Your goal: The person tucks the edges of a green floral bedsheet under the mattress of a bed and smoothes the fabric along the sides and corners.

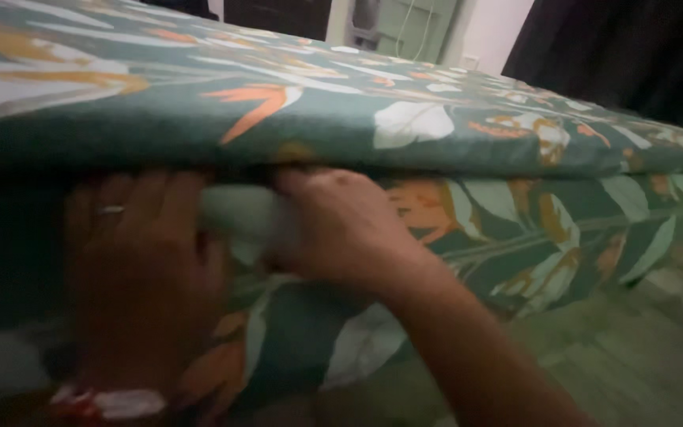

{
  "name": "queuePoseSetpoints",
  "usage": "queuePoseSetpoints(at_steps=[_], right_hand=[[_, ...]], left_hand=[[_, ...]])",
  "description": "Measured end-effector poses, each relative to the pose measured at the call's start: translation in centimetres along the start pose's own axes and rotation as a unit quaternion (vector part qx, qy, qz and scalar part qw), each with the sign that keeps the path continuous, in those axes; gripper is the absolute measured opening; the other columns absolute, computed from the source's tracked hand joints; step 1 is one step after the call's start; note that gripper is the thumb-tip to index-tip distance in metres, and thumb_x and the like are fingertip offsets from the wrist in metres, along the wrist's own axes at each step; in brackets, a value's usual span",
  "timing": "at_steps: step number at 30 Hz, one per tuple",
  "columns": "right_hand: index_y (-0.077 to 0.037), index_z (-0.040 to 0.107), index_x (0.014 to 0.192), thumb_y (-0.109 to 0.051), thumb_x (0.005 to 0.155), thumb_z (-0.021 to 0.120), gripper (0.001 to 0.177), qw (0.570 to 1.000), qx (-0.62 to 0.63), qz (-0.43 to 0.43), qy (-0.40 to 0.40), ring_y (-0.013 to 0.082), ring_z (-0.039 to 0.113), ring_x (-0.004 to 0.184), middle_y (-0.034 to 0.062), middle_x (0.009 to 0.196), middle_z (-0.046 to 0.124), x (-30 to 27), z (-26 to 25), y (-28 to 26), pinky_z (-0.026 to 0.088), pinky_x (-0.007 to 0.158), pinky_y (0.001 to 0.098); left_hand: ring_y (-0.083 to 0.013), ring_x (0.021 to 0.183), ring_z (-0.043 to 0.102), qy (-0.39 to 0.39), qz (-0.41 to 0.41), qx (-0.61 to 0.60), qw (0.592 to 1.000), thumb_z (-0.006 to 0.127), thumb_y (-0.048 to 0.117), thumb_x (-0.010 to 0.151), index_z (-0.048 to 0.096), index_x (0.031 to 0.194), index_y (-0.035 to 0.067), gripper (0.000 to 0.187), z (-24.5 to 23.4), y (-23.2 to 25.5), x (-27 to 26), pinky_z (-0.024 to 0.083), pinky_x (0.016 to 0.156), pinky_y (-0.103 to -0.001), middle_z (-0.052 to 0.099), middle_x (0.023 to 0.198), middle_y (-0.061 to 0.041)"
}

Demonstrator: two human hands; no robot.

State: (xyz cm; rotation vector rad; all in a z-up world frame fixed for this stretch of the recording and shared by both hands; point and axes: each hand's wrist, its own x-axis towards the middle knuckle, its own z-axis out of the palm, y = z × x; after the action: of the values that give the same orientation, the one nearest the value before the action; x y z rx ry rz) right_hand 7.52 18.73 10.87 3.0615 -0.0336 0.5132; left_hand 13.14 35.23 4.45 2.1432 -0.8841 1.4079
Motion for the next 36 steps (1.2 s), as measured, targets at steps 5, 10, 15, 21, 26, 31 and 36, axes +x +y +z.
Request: queuePoseSetpoints(at_steps=[5,10,15,21,26,31,36], right_hand=[[-0.012,0.063,0.128,-0.052,0.068,0.081,0.075,0.999,-0.023,0.028,0.017,0.0332,0.070,0.104,0.0190,0.108,0.073,-0.1,-1.0,-3.2,0.053,0.090,0.0445],[-0.010,0.053,0.138,-0.060,0.078,0.070,0.080,0.983,-0.066,0.121,-0.120,0.0308,0.069,0.107,0.0173,0.113,0.069,0.4,-2.8,-6.2,0.054,0.093,0.0432],[-0.014,0.063,0.131,-0.057,0.073,0.073,0.072,0.993,-0.091,0.076,-0.029,0.0366,0.070,0.101,0.0233,0.097,0.073,0.9,-2.7,-6.5,0.054,0.089,0.0469],[-0.002,0.064,0.109,-0.057,0.077,0.071,0.064,0.993,-0.109,0.039,-0.031,0.0359,0.072,0.095,0.0224,0.092,0.073,0.8,-2.1,-4.6,0.056,0.085,0.0458],[-0.006,0.069,0.096,-0.036,0.082,0.069,0.034,0.997,-0.076,0.017,0.023,0.0346,0.073,0.086,0.0183,0.086,0.073,1.4,0.4,-2.9,0.058,0.077,0.0458],[-0.009,0.073,0.076,-0.022,0.075,0.070,0.013,0.994,0.020,-0.036,0.098,0.0356,0.073,0.080,0.0172,0.078,0.072,1.7,1.4,-0.8,0.057,0.070,0.0476],[-0.009,0.075,0.069,-0.021,0.075,0.069,0.014,0.990,0.110,-0.033,0.083,0.0379,0.071,0.084,0.0191,0.078,0.070,2.2,1.1,2.0,0.056,0.072,0.0493]], left_hand=[[-0.0359,0.105,0.059,0.039,-0.017,-0.064,0.997,0.069,0.018,0.080,0.067,0.101,0.005,0.025,0.4,-0.9,-0.3,0.043,0.103,-0.055,0.065,0.102,-0.017],[-0.0385,0.102,0.059,0.058,-0.031,-0.159,0.985,0.068,0.017,0.073,0.068,0.099,0.006,0.028,0.0,-2.0,-0.2,0.043,0.097,-0.053,0.066,0.100,-0.017],[-0.0367,0.102,0.060,0.063,-0.051,-0.156,0.984,0.064,0.016,0.073,0.066,0.094,0.007,0.023,0.2,-1.6,0.4,0.044,0.095,-0.053,0.066,0.099,-0.015],[-0.0374,0.102,0.059,0.060,-0.036,-0.122,0.990,0.065,0.018,0.076,0.066,0.097,0.005,0.024,0.5,-0.9,0.2,0.043,0.098,-0.053,0.065,0.100,-0.016],[-0.0389,0.101,0.057,0.075,-0.033,-0.040,0.996,0.066,0.023,0.081,0.066,0.105,0.001,0.032,2.1,0.4,0.3,0.041,0.097,-0.057,0.064,0.103,-0.019],[-0.0437,0.103,0.054,0.091,-0.027,0.023,0.995,0.062,0.030,0.087,0.066,0.107,0.003,0.034,3.7,0.9,0.3,0.040,0.099,-0.058,0.060,0.101,-0.021],[-0.0442,0.102,0.051,0.106,-0.048,0.074,0.990,0.055,0.025,0.092,0.061,0.107,0.004,0.026,5.8,2.6,0.5,0.039,0.098,-0.058,0.057,0.103,-0.021]])
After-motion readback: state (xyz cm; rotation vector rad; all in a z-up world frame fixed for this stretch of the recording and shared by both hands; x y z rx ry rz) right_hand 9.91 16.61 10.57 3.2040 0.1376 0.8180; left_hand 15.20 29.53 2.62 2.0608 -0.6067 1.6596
